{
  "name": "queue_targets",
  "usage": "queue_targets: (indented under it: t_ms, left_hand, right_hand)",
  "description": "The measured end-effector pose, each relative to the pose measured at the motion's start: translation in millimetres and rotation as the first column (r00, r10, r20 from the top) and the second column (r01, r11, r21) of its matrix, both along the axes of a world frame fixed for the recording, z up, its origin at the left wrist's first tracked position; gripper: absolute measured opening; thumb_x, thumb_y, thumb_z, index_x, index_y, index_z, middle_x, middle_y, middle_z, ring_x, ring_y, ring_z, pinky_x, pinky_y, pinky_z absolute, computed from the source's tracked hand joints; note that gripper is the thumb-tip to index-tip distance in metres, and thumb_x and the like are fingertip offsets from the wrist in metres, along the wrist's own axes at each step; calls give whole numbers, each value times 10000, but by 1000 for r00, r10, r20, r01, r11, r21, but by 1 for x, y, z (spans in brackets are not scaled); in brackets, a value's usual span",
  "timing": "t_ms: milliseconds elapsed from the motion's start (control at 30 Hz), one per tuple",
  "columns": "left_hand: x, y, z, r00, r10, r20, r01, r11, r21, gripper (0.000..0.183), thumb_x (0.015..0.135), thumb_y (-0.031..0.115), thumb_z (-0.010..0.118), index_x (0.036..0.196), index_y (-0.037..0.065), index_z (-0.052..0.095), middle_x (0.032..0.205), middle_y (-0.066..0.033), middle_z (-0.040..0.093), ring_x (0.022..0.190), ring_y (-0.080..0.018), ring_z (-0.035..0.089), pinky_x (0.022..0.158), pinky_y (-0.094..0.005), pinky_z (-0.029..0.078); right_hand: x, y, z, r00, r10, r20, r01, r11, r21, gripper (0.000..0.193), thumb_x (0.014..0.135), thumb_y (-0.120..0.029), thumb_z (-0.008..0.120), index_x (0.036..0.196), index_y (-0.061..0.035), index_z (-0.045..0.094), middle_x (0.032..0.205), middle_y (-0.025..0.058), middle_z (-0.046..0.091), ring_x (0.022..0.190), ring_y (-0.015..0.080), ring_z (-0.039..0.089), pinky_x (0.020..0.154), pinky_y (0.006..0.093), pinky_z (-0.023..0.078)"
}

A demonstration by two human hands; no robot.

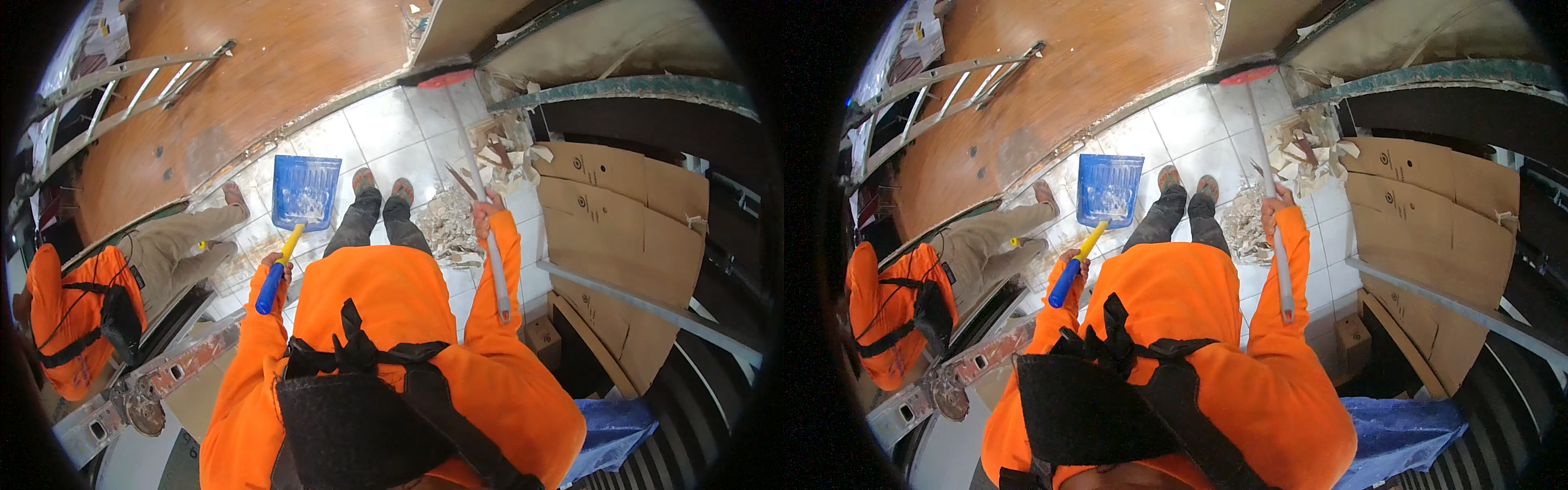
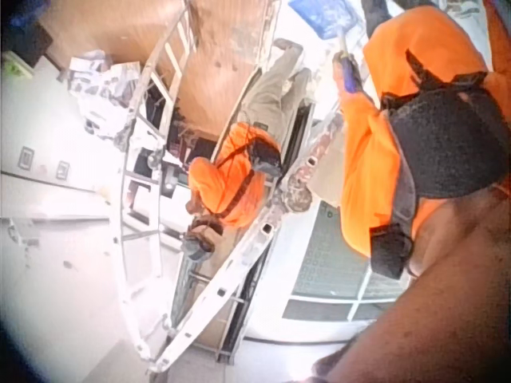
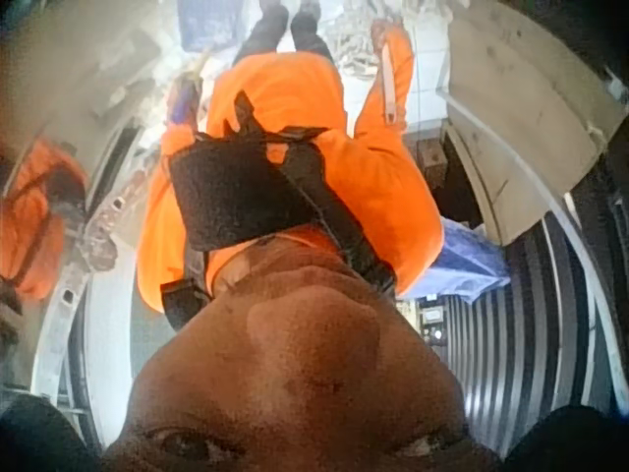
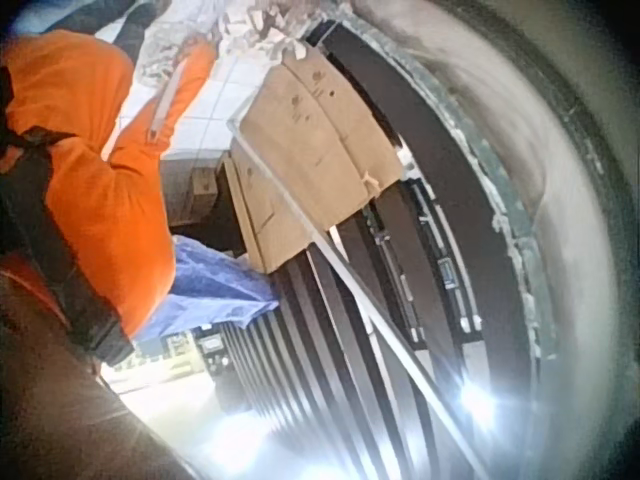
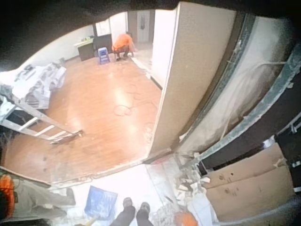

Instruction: The person sweeps a large pile of white construction debris and cardboard scraps on a tiled floor using a broom and dustpan. They gather the debris into a pile, sweep it into the dustpan, and then walk to a bucket to dump the contents. The person repeats this process to clear the floor area.

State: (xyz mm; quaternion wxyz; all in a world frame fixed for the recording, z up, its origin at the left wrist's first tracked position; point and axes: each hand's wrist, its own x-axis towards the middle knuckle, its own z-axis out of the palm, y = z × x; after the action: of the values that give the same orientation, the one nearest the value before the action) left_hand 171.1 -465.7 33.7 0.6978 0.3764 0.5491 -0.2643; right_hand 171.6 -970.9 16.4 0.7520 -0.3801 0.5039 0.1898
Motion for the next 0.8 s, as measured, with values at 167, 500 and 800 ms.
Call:
queue_targets:
  t_ms: [167, 500, 800]
  left_hand:
    - [-7, 9, -14, 1000, -13, -29, 11, 997, -71, 267, 795, 181, 566, 982, 34, 444, 741, -135, 504, 540, -129, 496, 475, -184, 439]
    - [-5, -4, 2, 1000, 11, -4, -11, 1000, -2, 352, 772, 194, 575, 990, -17, 396, 700, -130, 497, 511, -134, 484, 449, -180, 431]
    - [-12, 3, -11, 996, 8, -85, -6, 1000, 26, 316, 779, 203, 573, 964, -2, 419, 688, -125, 500, 491, -128, 480, 418, -185, 414]
  right_hand:
    - [64, -56, -66, 998, -57, -33, 64, 951, 301, 49, 811, -102, 523, 848, -79, 500, 601, 0, 448, 382, 59, 374, 321, 196, 328]
    - [1, 4, 7, 999, 40, -26, -41, 998, -38, 405, 834, -88, 473, 1209, -201, 370, 601, 18, 443, 377, 80, 381, 306, 213, 305]
    - [5, -54, -108, 999, -7, -43, 23, 928, 373, 217, 830, -94, 460, 1029, -158, 405, 543, 2, 412, 346, 91, 375, 274, 239, 312]
